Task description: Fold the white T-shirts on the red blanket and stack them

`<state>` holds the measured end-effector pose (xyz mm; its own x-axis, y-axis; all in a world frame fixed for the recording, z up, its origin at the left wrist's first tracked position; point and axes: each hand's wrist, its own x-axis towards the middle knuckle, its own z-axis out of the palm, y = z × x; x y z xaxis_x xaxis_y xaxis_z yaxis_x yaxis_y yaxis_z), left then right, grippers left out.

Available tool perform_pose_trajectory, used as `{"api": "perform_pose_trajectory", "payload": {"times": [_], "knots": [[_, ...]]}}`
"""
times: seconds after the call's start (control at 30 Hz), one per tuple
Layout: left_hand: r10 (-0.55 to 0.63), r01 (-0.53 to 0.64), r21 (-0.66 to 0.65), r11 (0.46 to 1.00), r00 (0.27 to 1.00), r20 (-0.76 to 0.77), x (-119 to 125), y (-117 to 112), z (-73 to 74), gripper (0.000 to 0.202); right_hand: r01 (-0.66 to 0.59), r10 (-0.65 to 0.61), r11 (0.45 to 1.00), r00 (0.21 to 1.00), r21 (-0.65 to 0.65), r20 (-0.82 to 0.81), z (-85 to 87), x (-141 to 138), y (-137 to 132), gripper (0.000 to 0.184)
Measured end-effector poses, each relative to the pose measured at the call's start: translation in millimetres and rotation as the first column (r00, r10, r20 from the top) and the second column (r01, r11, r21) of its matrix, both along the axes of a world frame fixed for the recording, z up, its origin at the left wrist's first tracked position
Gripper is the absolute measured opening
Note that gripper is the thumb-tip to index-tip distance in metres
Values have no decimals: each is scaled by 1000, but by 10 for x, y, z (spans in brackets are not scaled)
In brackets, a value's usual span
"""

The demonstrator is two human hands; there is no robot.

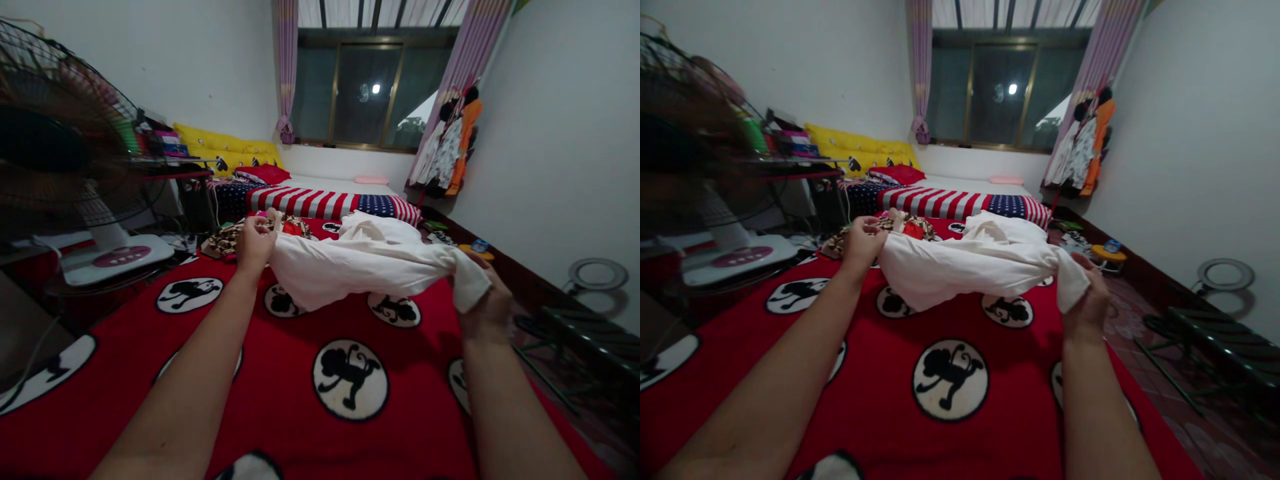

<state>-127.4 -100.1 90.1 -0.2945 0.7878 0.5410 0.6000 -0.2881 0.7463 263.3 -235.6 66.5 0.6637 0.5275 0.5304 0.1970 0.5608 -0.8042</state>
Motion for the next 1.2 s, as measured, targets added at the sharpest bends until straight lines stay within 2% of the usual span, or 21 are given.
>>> {"api": "perform_pose_trajectory", "payload": {"times": [0.07, 0.13, 0.23, 0.27, 0.33, 0.4, 0.43, 0.47, 0.53, 0.63, 0.73, 0.8, 0.83, 0.9, 0.97, 1.0, 1.03, 1.07, 1.1, 1.13, 1.2], "knots": [[77, -75, 30, 997, 996, -53, 51, -49, -11, 36, 71, -71, 997, 987, -8, -145, -24, -23, 91, 26], [64, -60, 38, 997, 990, -124, 133, -88, -25, 28, 133, -134, 991, 976, -17, -172, -41, -102, 151, 26], [-240, 235, -49, 971, 964, -116, 279, -157, -22, 21, 137, -127, 984, 987, -112, 93, -89, -243, 179, 26], [-391, 380, -117, 918, 915, -100, 331, -193, -16, 24, 144, -100, 972, 968, -187, 229, -120, -282, 184, 27], [-673, 613, -328, 718, 732, -104, 436, -284, -9, 36, 213, -16, 915, 868, -344, 496, -203, -337, 202, 32], [-846, 664, -548, 508, 504, -174, 543, -393, -29, 56, 334, 63, 848, 708, -412, 704, -305, -367, 229, 41], [-887, 635, -628, 450, 401, -230, 598, -447, -53, 69, 392, 90, 821, 630, -416, 771, -357, -374, 243, 49], [-902, 594, -680, 429, 316, -293, 652, -498, -85, 82, 440, 112, 797, 564, -413, 818, -404, -379, 254, 57], [-887, 515, -726, 456, 195, -419, 763, -586, -163, 96, 503, 166, 756, 471, -419, 866, -474, -386, 265, 65], [-821, 440, -715, 544, 103, -561, 914, -672, -261, 86, 522, 264, 709, 427, -474, 865, -491, -400, 260, 57], [-775, 465, -664, 585, 79, -628, 1000, -693, -270, 47, 489, 254, 712, 489, -504, 834, -385, -420, 225, 48], [-803, 508, -662, 551, 109, -585, 978, -674, -205, 21, 409, 224, 744, 592, -528, 774, -255, -424, 164, 37], [-850, 539, -684, 491, 127, -510, 932, -660, -151, 14, 314, 258, 763, 655, -566, 710, -179, -420, 117, 31], [-961, 634, -724, 272, 137, -241, 770, -636, -4, 11, 2, 467, 735, 724, -678, 508, -19, -404, -3, 21], [-991, 755, -653, 64, 126, 48, 544, -629, 166, 18, -303, 722, 570, 628, -764, 290, 120, -389, -128, 19], [-980, 814, -580, 34, 141, 139, 429, -631, 246, 24, -390, 803, 476, 559, -788, 207, 170, -388, -177, 22], [-965, 862, -505, 31, 157, 209, 326, -634, 315, 32, -438, 847, 407, 510, -802, 151, 200, -390, -206, 26], [-948, 901, -431, 43, 173, 268, 244, -633, 367, 40, -462, 859, 381, 498, -801, 122, 207, -396, -211, 31], [-928, 930, -362, 62, 187, 322, 191, -624, 397, 46, -470, 845, 395, 522, -789, 112, 189, -403, -189, 34], [-907, 948, -308, 86, 202, 370, 170, -606, 403, 50, -459, 802, 448, 585, -768, 118, 144, -407, -143, 36], [-871, 951, -260, 169, 267, 412, 219, -541, 337, 50, -333, 613, 621, 770, -709, 175, -14, -401, 7, 34]]}}
